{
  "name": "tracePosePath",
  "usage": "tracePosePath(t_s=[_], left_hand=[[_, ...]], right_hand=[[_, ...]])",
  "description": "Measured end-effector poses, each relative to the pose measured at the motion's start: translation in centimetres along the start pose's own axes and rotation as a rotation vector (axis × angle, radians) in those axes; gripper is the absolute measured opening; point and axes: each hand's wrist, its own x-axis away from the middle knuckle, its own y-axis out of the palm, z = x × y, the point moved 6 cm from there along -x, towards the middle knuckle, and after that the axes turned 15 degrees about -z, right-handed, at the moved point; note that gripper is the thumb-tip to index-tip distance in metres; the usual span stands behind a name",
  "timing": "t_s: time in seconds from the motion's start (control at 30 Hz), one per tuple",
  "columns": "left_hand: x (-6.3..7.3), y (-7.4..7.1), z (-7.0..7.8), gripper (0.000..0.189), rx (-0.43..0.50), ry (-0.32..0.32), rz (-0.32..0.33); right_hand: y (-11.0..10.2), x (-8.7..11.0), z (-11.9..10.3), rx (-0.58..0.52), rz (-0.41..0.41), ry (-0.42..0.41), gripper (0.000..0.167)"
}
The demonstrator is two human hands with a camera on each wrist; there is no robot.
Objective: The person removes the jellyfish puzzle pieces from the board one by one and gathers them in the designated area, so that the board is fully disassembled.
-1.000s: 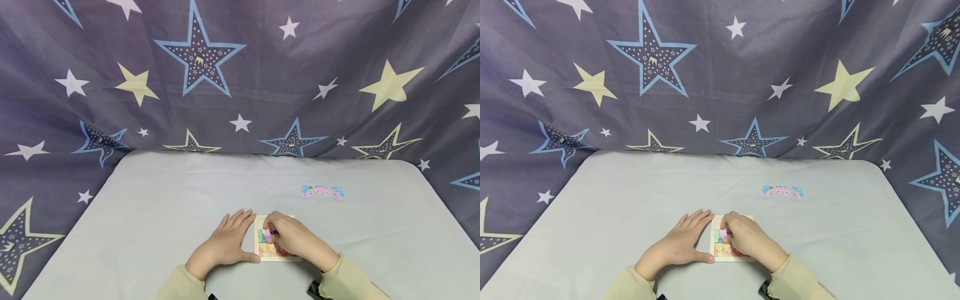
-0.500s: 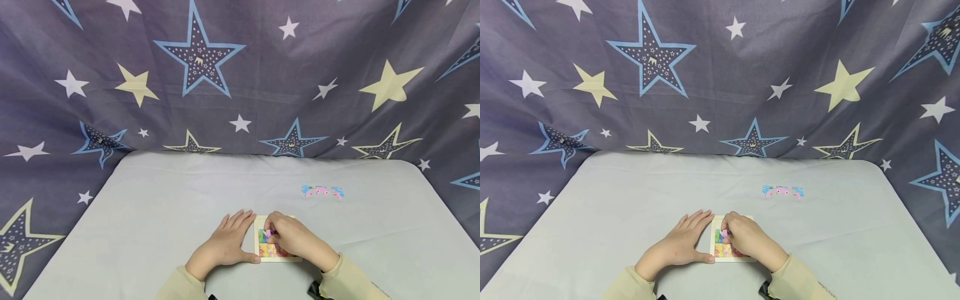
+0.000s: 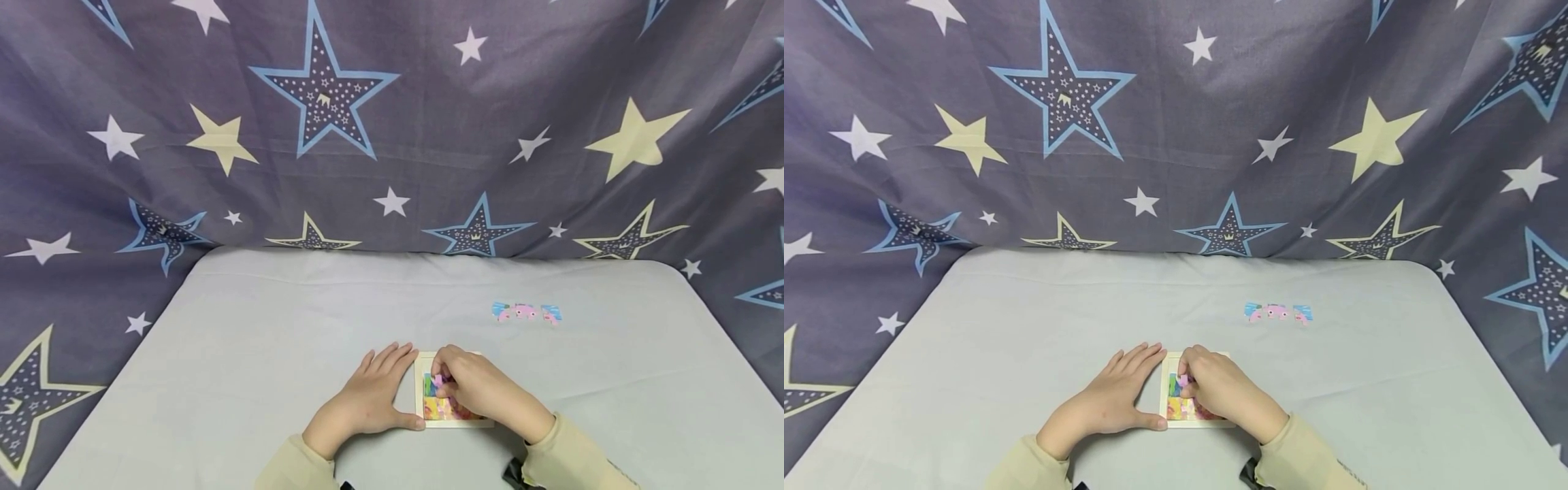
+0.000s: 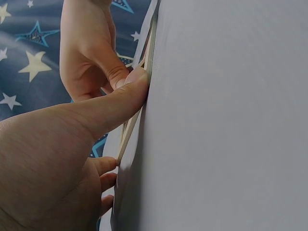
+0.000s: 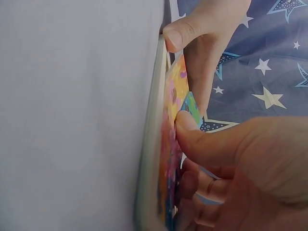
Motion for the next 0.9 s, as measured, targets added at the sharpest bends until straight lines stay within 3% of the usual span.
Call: tracePosePath(t_s=[0.9], left_hand=[[0.0,0.02,0.04,0.105,0.018,0.004,-0.018]], right_hand=[[-0.56,0.38,0.44,-0.086,-0.026,-0.042,0.025]])
